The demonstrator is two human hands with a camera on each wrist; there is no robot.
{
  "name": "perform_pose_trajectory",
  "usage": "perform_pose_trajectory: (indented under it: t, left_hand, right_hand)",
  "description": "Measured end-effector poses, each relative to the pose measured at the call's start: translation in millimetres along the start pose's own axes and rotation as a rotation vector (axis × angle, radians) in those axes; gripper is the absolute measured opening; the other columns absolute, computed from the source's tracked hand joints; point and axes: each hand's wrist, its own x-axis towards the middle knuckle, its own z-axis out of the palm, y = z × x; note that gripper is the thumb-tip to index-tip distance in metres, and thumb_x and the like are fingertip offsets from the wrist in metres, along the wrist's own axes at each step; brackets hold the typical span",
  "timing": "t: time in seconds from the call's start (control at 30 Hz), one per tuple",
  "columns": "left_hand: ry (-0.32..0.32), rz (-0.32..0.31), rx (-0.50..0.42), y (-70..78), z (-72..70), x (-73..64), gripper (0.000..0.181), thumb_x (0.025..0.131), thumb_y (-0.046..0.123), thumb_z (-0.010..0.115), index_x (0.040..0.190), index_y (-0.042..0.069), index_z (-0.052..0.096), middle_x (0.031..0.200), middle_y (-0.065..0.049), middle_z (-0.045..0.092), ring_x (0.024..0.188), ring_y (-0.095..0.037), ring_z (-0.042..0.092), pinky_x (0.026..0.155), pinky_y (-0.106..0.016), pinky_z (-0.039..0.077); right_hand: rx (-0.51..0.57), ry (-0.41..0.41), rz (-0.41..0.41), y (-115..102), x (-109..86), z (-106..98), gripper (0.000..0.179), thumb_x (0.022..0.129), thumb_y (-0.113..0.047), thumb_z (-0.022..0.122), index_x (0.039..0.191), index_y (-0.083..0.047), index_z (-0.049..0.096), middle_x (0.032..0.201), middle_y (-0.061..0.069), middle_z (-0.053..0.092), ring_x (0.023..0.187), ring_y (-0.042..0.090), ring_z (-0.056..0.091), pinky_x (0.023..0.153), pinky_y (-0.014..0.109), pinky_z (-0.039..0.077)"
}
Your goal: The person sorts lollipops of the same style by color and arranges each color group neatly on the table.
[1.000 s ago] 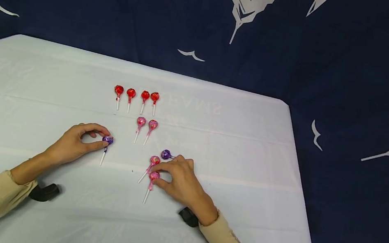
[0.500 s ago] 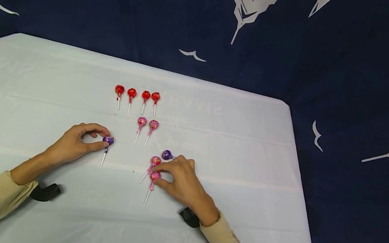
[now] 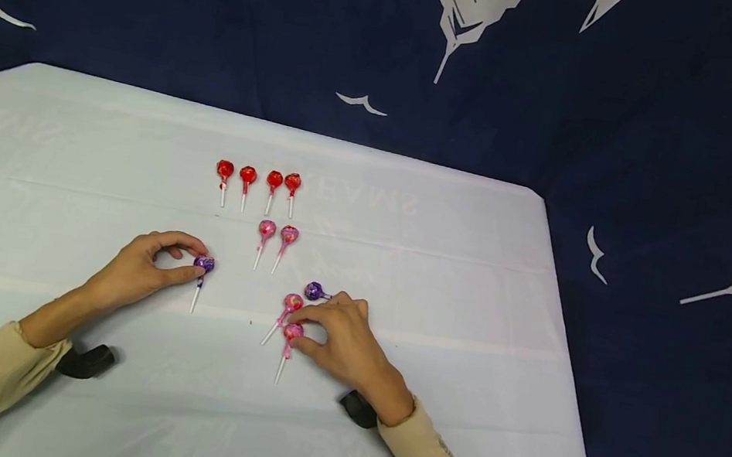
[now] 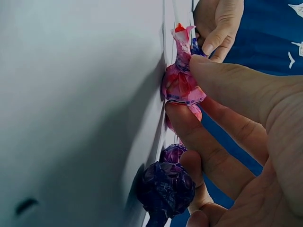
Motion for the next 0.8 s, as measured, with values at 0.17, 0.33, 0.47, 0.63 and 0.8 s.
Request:
perform_pose_trajectory:
  t: [0.17,0.33,0.47,0.63,0.8]
  left_hand:
    - [-0.003,-0.002,-0.005,0.0,-0.1,0.4,0.028,0.089,0.022,0.078,0.114,0.013,0.071,0.112,-0.007,0.069,0.103,-0.022,0.049,0.088,-0.036,0.035]
    - [-0.005,-0.006,-0.01,0.1,-0.6,1.0,0.028,0.089,0.022,0.078,0.115,0.013,0.071,0.111,-0.008,0.07,0.103,-0.022,0.049,0.088,-0.036,0.035]
    - [-0.009,-0.007,-0.008,1.2,-1.0,1.0,0.028,0.089,0.022,0.077,0.115,0.013,0.071,0.111,-0.008,0.07,0.102,-0.022,0.049,0.088,-0.035,0.035]
    - [-0.007,-0.02,-0.011,3.8,-2.8,0.5,0.029,0.09,0.024,0.076,0.116,0.012,0.07,0.113,-0.007,0.069,0.103,-0.021,0.051,0.088,-0.031,0.038]
    - [-0.007,-0.015,-0.006,7.2,-5.9,1.0,0.032,0.09,0.023,0.076,0.118,0.01,0.068,0.116,-0.009,0.068,0.106,-0.023,0.052,0.091,-0.031,0.039]
  right_hand:
    - [-0.001,-0.002,0.001,0.3,-0.3,0.4,0.027,0.081,-0.026,0.085,0.107,-0.025,0.078,0.097,-0.015,0.073,0.091,0.009,0.051,0.082,0.036,0.029]
    - [0.004,0.0,0.0,0.3,-0.1,0.5,0.026,0.081,-0.025,0.084,0.107,-0.025,0.078,0.096,-0.015,0.073,0.091,0.009,0.052,0.082,0.036,0.029]
    - [0.005,0.0,-0.003,0.1,-0.1,0.3,0.026,0.082,-0.026,0.084,0.107,-0.024,0.078,0.098,-0.015,0.074,0.091,0.009,0.052,0.082,0.036,0.029]
    - [0.005,-0.001,-0.001,0.1,-0.7,-0.1,0.025,0.082,-0.026,0.084,0.107,-0.025,0.078,0.098,-0.015,0.074,0.09,0.008,0.051,0.082,0.035,0.029]
    - [0.012,-0.005,-0.005,0.2,-1.4,-0.5,0.024,0.082,-0.026,0.084,0.106,-0.025,0.077,0.098,-0.016,0.074,0.09,0.008,0.051,0.082,0.036,0.029]
